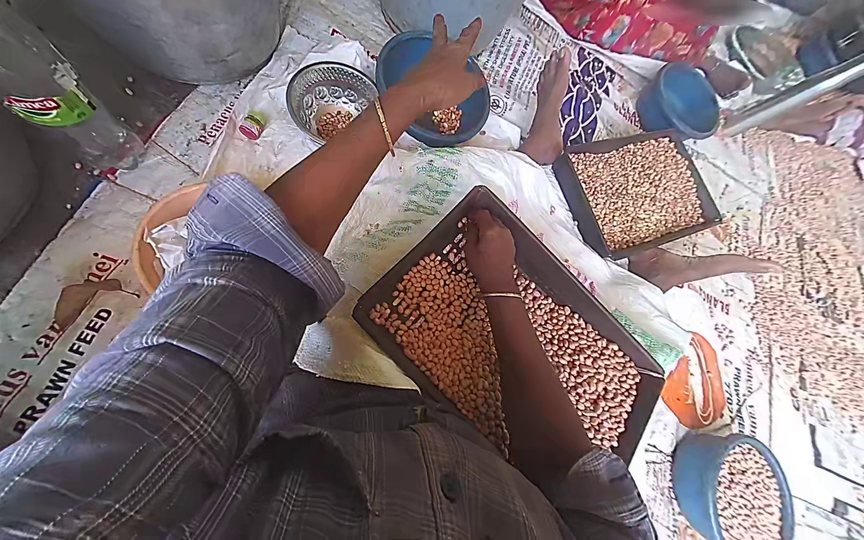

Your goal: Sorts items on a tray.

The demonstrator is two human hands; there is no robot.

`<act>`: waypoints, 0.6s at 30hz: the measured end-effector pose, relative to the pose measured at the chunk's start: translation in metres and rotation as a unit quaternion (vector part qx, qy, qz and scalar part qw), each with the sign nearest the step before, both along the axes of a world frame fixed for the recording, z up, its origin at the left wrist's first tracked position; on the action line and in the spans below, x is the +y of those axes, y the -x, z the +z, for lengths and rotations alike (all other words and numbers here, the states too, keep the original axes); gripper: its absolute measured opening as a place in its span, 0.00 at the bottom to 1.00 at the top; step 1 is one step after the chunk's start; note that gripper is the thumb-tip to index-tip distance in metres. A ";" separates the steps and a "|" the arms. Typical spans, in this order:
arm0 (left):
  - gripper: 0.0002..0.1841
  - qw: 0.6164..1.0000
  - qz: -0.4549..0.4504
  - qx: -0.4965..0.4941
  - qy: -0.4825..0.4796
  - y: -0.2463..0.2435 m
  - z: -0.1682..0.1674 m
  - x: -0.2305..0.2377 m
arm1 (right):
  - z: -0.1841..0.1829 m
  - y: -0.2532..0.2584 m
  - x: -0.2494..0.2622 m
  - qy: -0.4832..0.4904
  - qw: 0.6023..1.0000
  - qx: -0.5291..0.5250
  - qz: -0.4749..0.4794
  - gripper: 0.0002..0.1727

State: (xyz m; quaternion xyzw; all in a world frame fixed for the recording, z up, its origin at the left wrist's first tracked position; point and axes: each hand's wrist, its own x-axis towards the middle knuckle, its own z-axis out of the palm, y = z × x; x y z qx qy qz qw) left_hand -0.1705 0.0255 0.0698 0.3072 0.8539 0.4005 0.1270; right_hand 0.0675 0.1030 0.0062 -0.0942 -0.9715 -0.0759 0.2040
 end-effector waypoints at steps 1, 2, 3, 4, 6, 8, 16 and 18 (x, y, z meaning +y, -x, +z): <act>0.37 1.000 0.005 -0.001 -0.028 -0.008 -0.006 -0.002 | -0.026 0.008 0.017 0.083 0.996 -0.017 0.005 0.18; 0.31 0.998 0.004 -0.016 -0.062 -0.020 -0.014 -0.006 | -0.033 0.015 0.027 0.166 0.982 -0.090 -0.016 0.14; 0.25 0.995 -0.009 -0.049 -0.084 -0.036 -0.024 -0.013 | -0.029 0.022 0.030 0.208 0.965 -0.155 -0.041 0.14; 0.20 0.991 -0.032 -0.094 -0.093 -0.055 -0.033 -0.023 | -0.022 0.028 0.029 0.220 0.951 -0.209 -0.062 0.15; 0.18 0.977 -0.076 -0.179 -0.091 -0.092 -0.048 -0.048 | -0.011 0.034 0.024 0.214 0.938 -0.260 -0.080 0.14; 0.19 0.970 -0.092 -0.212 -0.080 -0.125 -0.060 -0.071 | -0.005 0.034 0.021 0.203 0.938 -0.274 -0.071 0.12; 0.16 0.968 -0.113 -0.182 -0.127 -0.189 -0.103 -0.119 | 0.067 0.028 0.060 0.334 0.939 0.018 0.076 0.24; 0.17 0.973 -0.113 -0.164 -0.121 -0.189 -0.105 -0.118 | 0.092 0.031 0.070 0.353 0.920 0.132 0.103 0.21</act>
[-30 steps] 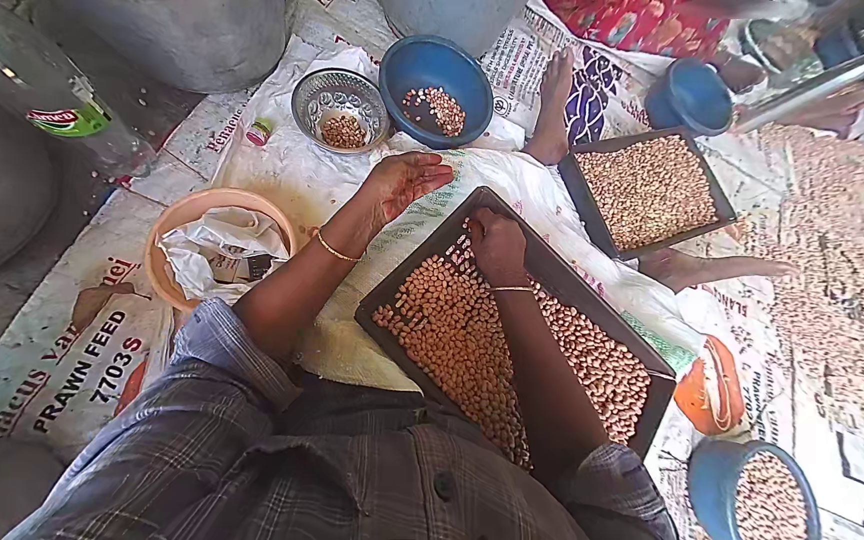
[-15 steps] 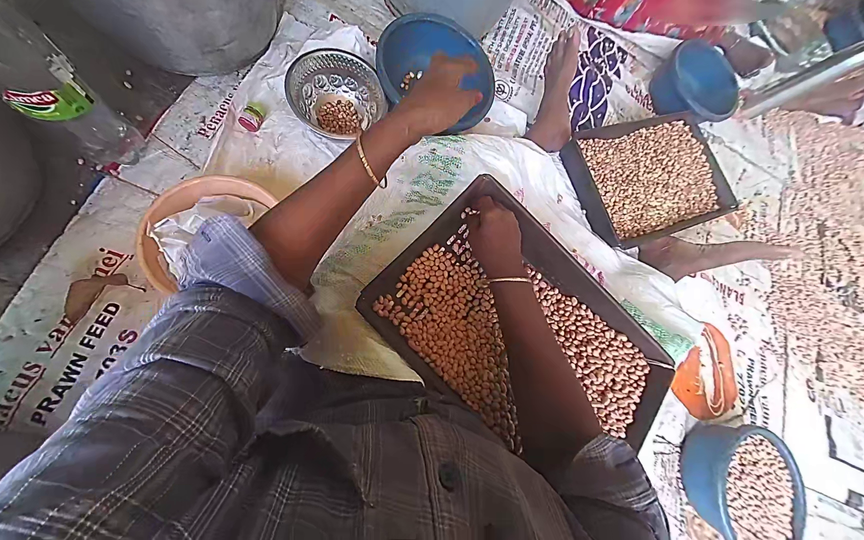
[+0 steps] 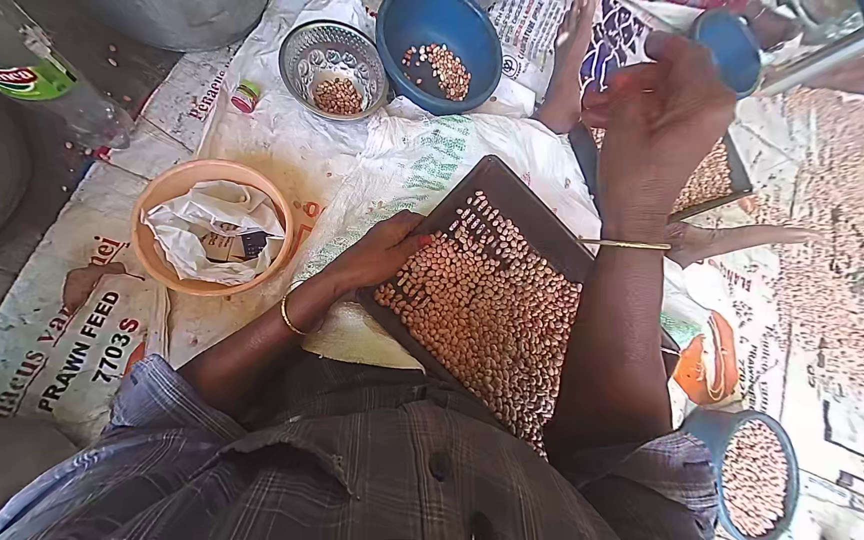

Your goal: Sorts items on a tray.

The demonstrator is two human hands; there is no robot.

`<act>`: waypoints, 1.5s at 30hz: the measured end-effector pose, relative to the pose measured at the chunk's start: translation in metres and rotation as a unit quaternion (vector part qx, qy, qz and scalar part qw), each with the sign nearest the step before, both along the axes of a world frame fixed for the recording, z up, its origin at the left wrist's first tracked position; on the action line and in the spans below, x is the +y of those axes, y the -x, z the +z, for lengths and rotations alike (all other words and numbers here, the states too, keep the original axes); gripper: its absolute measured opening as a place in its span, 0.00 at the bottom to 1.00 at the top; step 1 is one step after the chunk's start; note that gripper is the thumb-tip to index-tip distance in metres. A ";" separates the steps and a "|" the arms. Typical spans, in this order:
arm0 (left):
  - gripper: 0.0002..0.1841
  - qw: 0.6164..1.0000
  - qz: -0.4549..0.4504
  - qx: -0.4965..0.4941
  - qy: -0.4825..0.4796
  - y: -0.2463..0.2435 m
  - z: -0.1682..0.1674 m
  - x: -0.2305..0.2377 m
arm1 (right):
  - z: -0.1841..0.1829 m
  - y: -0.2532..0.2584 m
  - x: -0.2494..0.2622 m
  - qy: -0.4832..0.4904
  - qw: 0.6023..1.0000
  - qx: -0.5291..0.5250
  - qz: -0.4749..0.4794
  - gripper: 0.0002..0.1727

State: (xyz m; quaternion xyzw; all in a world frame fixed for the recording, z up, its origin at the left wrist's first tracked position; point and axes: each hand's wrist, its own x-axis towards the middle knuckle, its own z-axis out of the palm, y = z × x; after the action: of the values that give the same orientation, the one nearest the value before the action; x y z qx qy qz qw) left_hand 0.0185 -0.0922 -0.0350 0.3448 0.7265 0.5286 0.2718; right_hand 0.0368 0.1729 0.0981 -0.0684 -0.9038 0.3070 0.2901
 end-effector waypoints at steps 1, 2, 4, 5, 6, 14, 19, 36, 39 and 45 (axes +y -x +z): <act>0.17 1.000 0.000 0.003 0.004 0.001 0.000 0.001 | 0.004 -0.002 0.002 -0.005 1.000 0.001 -0.016 0.16; 0.17 1.000 0.000 0.003 0.005 0.003 0.000 0.002 | 0.004 -0.007 0.003 -0.019 0.998 -0.051 -0.031 0.14; 0.17 1.000 0.000 -0.008 0.003 0.004 -0.001 0.002 | -0.015 -0.017 0.002 -0.053 0.974 -0.215 -0.049 0.15; 0.17 1.000 0.002 -0.016 0.002 0.004 -0.001 0.002 | -0.029 -0.022 0.001 -0.069 0.955 -0.283 -0.051 0.14; 0.17 1.000 0.002 -0.022 0.002 0.004 0.000 0.002 | -0.045 -0.026 -0.001 -0.087 0.938 -0.330 -0.055 0.13; 0.17 1.000 -0.009 0.010 0.009 0.005 -0.001 0.003 | -0.104 -0.037 -0.014 -0.193 0.900 -0.389 -0.042 0.11; 0.17 1.000 -0.010 0.016 0.015 0.005 -0.001 0.002 | -0.085 -0.029 -0.016 -0.245 0.838 -0.488 0.010 0.08; 0.17 1.000 -0.010 0.007 0.005 0.005 -0.003 0.003 | -0.118 -0.075 -0.019 -0.169 0.936 -0.289 0.107 0.10; 0.17 1.000 -0.009 0.005 0.003 0.006 -0.003 0.003 | -0.123 -0.078 -0.022 -0.202 0.932 -0.275 0.122 0.11; 0.17 1.000 -0.006 -0.004 0.018 0.005 0.002 0.004 | -0.096 -0.049 -0.016 -0.212 0.877 -0.398 0.168 0.07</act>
State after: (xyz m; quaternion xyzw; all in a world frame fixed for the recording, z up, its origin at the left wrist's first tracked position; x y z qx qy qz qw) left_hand 0.0136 -0.0878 -0.0333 0.3422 0.7328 0.5152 0.2838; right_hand 0.0855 0.1574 0.0024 0.0315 -0.9844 0.0993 -0.1420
